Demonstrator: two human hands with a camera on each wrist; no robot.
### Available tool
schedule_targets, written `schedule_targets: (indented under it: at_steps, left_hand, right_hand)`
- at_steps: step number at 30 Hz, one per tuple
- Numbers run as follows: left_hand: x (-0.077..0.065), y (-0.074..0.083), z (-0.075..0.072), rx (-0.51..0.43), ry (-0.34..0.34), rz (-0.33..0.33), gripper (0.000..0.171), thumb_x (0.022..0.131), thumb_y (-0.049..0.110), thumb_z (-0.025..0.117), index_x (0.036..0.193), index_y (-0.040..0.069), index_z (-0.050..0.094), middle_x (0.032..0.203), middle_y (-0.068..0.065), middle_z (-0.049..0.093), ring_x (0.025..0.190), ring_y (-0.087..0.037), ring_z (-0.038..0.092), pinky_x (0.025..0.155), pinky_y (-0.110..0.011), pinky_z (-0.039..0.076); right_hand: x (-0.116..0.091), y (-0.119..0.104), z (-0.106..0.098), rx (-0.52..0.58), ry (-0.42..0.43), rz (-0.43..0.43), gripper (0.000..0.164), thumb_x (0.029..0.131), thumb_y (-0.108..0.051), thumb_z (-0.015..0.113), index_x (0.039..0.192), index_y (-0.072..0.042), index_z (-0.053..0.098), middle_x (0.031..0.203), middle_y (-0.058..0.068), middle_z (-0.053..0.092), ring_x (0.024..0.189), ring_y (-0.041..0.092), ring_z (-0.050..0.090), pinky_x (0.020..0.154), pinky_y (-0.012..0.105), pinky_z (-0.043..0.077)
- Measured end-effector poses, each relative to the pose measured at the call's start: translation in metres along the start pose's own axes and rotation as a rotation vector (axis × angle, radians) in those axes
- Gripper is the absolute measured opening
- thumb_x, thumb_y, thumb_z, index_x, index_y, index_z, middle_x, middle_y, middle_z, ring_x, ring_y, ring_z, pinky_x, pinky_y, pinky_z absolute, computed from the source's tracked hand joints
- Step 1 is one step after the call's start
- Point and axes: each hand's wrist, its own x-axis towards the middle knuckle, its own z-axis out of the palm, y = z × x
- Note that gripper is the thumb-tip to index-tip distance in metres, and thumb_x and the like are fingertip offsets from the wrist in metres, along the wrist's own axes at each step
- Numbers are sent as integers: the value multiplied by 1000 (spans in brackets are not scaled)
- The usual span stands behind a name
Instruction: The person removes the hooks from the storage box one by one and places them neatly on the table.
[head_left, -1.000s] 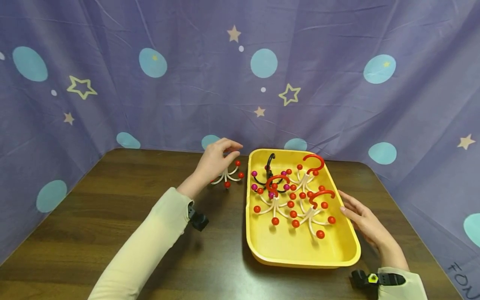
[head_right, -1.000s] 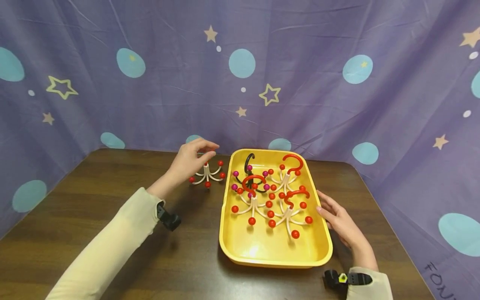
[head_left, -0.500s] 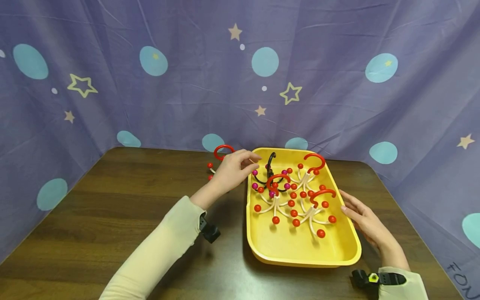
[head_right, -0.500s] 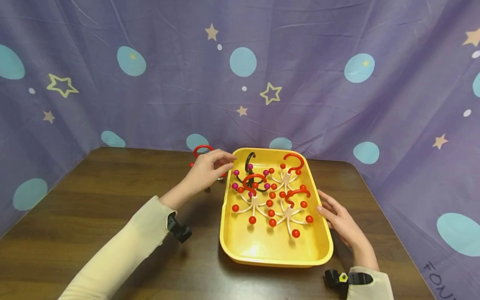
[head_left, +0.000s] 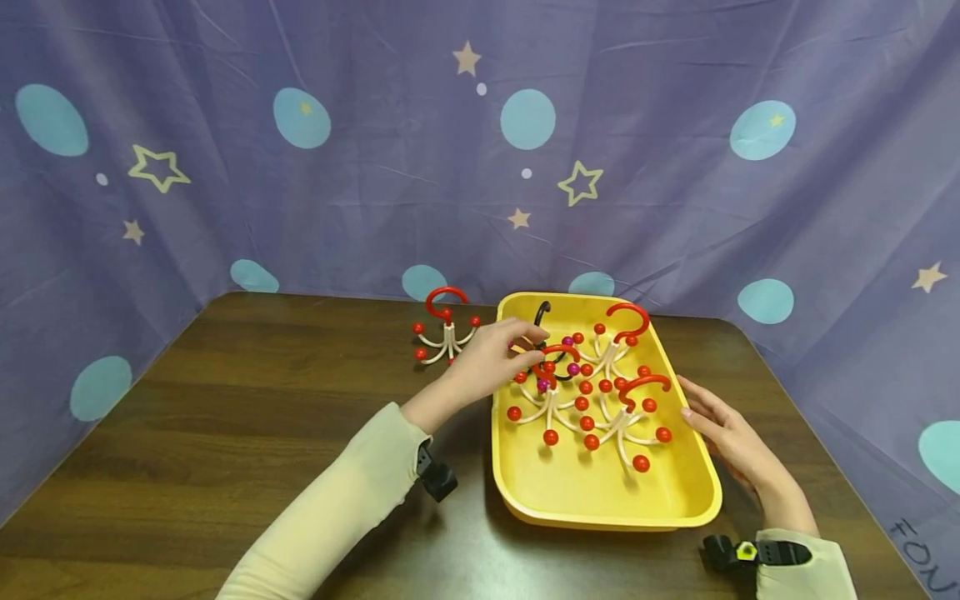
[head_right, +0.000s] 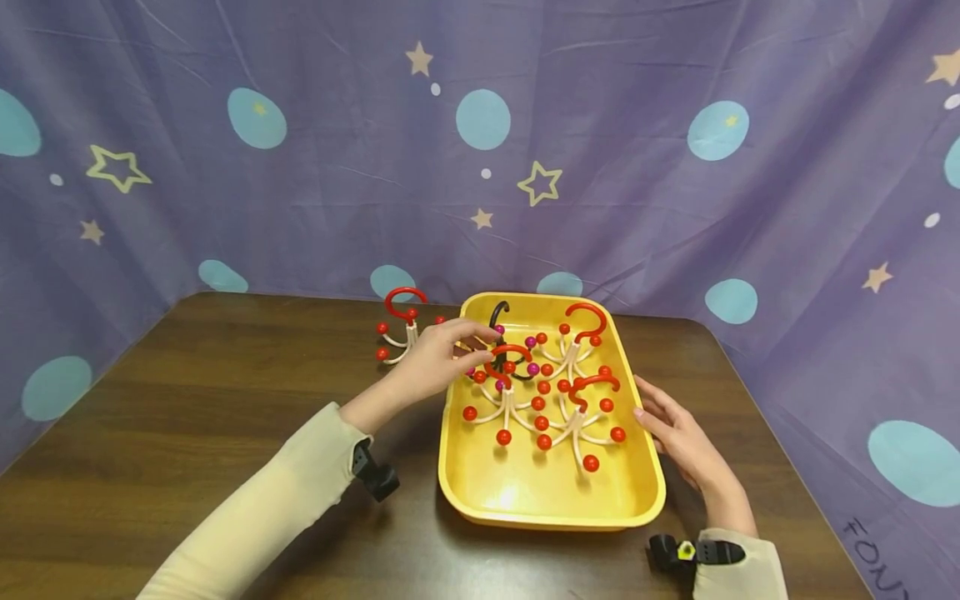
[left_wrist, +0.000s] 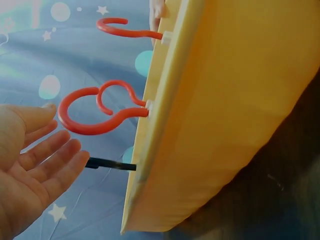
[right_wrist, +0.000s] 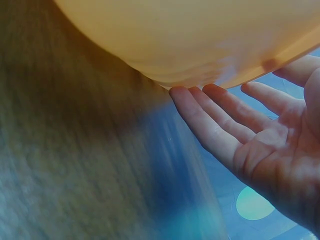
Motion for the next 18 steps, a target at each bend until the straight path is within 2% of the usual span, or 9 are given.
schedule_targets:
  at_steps: [5,14,18]
  left_hand:
    - [0,1,5,20,5,10,25,85,16,64,110,10,64,104,-2,63,94,-13,61,79,-20,49]
    - [0,4,9,61,-23,-36,25,88,13,59,113,15,63,110,1,63,94,-12,62,76,-23,49]
    - [1,4,10,67,-33,-54,26,88,11,59,114,15,62,109,0,64,94,-13,62,78,-25,49]
  right_hand:
    - [0,-1,0,-2,1,10,62,96,-26,44,146,-5,12,136,34,28,97,-2,56,78,31,52]
    - [0,0,0,-5,3,9,62,96,-26,44,146,-6,13,134,30,32,97,-1,56,78,30,51]
    - [0,1,-1,-5,-2,3,62,96,-25,44,146,-5,13,133,27,35,98,0,56,78,31,52]
